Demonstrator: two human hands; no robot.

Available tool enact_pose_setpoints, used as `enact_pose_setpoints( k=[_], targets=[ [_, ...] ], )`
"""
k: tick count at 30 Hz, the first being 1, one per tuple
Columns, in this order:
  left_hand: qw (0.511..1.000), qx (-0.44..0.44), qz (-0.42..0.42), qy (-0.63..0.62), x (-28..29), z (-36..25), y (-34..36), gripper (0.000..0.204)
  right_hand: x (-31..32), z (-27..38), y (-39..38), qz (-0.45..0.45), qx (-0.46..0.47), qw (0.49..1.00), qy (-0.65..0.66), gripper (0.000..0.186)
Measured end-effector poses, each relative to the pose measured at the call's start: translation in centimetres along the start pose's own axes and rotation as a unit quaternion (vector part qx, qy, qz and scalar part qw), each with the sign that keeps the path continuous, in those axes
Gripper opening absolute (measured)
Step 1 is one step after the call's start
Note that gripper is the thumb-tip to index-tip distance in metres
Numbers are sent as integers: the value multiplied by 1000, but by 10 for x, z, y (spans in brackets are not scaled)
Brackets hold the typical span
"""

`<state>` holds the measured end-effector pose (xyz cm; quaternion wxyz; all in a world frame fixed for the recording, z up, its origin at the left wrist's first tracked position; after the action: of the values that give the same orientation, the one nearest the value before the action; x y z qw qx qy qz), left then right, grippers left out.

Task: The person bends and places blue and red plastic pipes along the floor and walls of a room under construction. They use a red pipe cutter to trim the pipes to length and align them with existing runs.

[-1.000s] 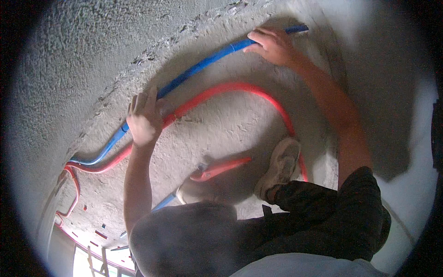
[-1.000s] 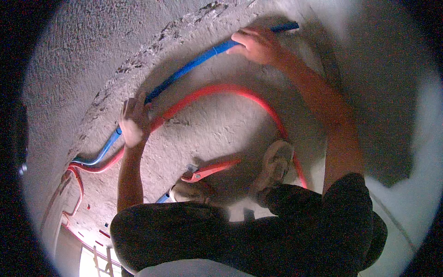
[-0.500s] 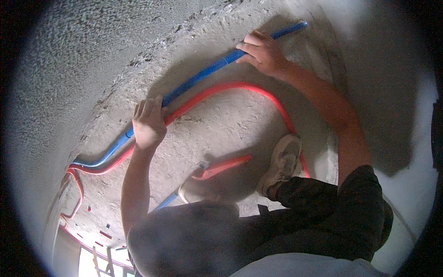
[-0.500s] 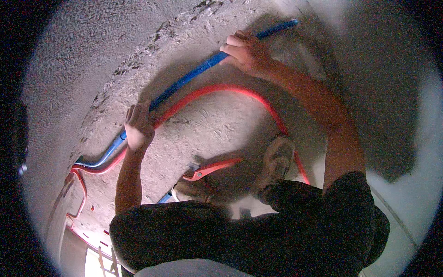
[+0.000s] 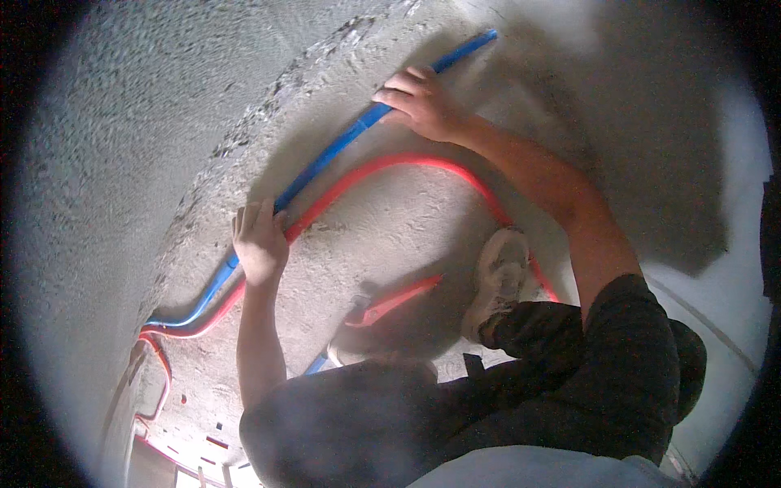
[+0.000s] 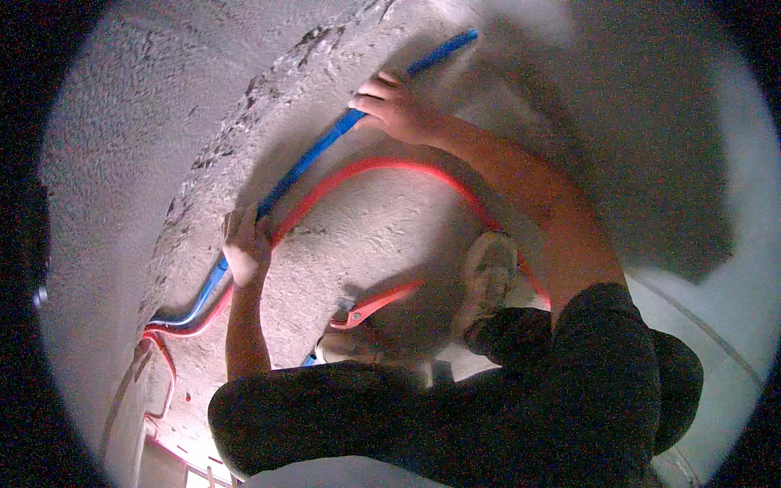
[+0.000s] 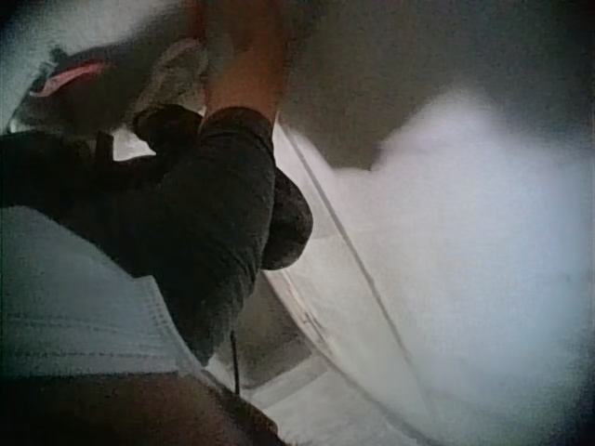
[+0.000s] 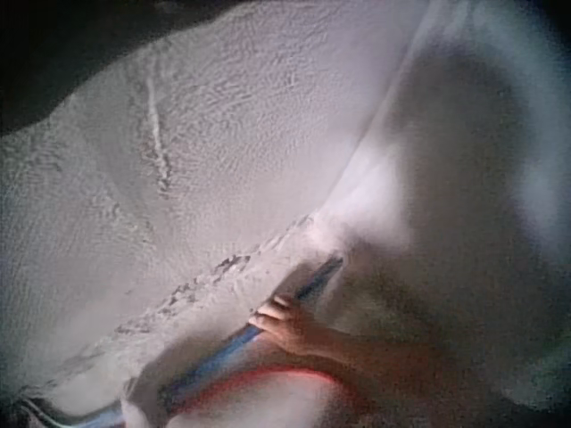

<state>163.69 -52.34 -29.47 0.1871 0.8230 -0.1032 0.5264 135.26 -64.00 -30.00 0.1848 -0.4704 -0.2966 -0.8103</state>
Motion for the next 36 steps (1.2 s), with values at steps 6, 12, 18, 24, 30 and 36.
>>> enact_pose_setpoints(
  k=[6, 12, 18, 24, 30, 36],
  targets=[
    [999, 8, 6, 40, -7, 1, -11, 40, 1, 2, -5, 6, -24, 1000, -15, 45],
    [997, 53, 18, 55, -11, 8, -22, 45, -1, 13, 6, 31, -13, 999, 8, 47],
    [998, 25, 55, 17, -16, 7, -12, 49, 22, 8, -2, -24, -52, 998, 4, 35],
    [959, 205, -61, -184, 1, 97, -112, 23, -1, 24, 0, -24, -59, 996, -55, 30],
    [990, 96, -96, -43, 36, 50, -74, 15, 39, -16, -55, -224, -339, 912, -45, 62],
    [992, 93, -79, -18, 34, 51, -82, 20, 34, -36, -64, -195, -357, 904, -127, 57]
  ],
)
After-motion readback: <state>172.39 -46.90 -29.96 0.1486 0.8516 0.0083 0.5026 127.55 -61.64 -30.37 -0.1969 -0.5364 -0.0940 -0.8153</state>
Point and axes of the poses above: each hand's wrist, its own y-axis towards the middle knuckle, its own x-axis out of the back of the hand, z = x × y, the point moved 10 cm from there along y, towards the middle knuckle, and after that the axes turned 9 degrees about -x, right-handed, at the moved point
